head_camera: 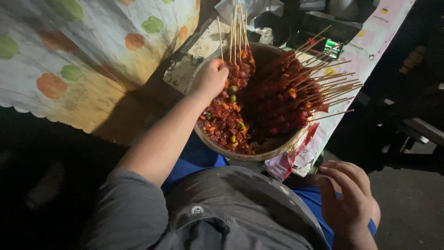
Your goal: The person skewers pieces of raw meat and sliced processed sausages onto wooden sticks from a bowl containing a red marinade and vegetables.
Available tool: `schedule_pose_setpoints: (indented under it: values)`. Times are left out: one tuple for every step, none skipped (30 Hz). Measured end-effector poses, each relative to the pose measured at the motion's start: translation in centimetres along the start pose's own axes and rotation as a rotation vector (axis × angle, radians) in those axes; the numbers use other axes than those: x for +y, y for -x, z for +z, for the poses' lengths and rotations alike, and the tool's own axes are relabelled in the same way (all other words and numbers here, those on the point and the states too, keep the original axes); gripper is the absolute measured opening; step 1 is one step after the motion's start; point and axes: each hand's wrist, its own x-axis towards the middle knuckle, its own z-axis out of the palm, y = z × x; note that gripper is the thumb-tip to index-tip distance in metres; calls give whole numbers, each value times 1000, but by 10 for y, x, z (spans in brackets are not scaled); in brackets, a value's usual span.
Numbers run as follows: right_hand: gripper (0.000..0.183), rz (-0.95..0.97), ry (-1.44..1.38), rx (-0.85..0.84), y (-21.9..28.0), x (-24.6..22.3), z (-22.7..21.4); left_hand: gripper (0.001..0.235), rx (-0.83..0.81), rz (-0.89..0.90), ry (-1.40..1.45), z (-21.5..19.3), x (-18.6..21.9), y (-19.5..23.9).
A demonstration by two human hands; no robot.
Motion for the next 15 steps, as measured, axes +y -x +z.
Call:
schedule_pose_setpoints:
  values:
    - [27,48,42,-12,2,-2,-2,28,12,29,29,-1,-1,1]
    - [26,96,84,-24,2,-4,-1,23,148,280,-37,-2,-1,1]
    - [26,74,47,19,2,-6,0,18,280,531,-103,-3,-3,1]
    - [26,53,10,62,1,-8,1,13,407,783,-171,-4,-5,2]
    - [27,25,-29,108,-2,-9,3,16,331,767,-85,-5,-5,2]
    - [27,4,-38,104,-5,-11,3,19,255,750,0,-7,-6,5]
    - [28,-17,-47,103,-8,-12,2,21,176,736,83,-7,-5,8]
    - [28,-37,-56,103,-11,-14,1,21,66,742,168,-7,-3,11]
    - [27,-50,-48,84,-13,-18,-2,21,-48,742,255,-7,-1,17]
    - [26,-63,-41,65,-16,-21,-6,22,-162,738,341,-6,2,25]
    - [25,-82,-35,46,-22,-25,-8,23,-175,703,183,-7,6,32]
    - [25,-121,-37,58,-28,-30,-9,25,-187,665,25,-9,10,41]
    - [25,-158,-38,71,-35,-36,-10,27,-202,626,-131,-11,15,50]
    - [25,-196,-39,84,-43,-43,-11,27,-256,703,-167,-12,20,56]
    - [24,-239,35,91,-50,-50,-13,27,-313,778,-200,-11,26,63]
